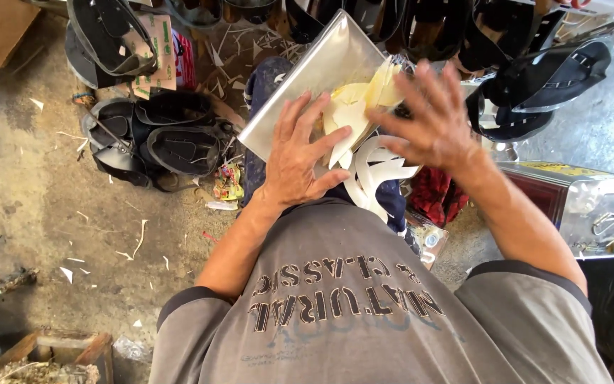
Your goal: Applying glue to small leather components by pressing them onto a glue-covered metal tray
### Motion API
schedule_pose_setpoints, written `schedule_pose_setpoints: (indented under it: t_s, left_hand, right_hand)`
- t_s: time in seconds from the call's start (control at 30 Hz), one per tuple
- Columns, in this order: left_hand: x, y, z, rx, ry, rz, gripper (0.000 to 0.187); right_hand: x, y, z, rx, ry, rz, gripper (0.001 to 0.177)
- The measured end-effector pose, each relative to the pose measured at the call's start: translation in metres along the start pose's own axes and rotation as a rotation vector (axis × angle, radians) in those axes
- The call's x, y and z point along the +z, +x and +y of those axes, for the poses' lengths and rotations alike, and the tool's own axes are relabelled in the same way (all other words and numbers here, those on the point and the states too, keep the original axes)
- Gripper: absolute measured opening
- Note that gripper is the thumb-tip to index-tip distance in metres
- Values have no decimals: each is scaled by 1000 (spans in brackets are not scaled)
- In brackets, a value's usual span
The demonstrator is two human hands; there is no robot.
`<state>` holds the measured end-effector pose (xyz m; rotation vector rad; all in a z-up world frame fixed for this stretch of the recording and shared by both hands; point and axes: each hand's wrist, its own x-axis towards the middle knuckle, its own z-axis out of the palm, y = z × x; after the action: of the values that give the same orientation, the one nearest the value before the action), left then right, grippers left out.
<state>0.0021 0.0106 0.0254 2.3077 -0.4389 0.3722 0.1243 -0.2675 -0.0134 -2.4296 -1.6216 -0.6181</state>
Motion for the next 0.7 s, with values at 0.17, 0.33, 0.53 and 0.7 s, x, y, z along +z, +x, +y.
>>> schedule_pose_setpoints:
  t_s: [0.17, 0.33, 0.53, 0.7]
  left_hand:
    - [2, 1, -2, 4, -9, -2, 65]
    - [6, -3, -5, 13, -1, 3, 64]
    - [10, -12, -10, -23, -123, 130, 67]
    - [9, -15, -11, -22, -177, 184, 69]
  right_hand:
    - [-14, 3, -21, 118, 25, 82, 48]
    - [2, 8, -10, 366, -197, -178, 71]
    - [9, 6, -45, 385, -346, -178, 79]
    - [15, 17, -72, 349, -196, -181, 82]
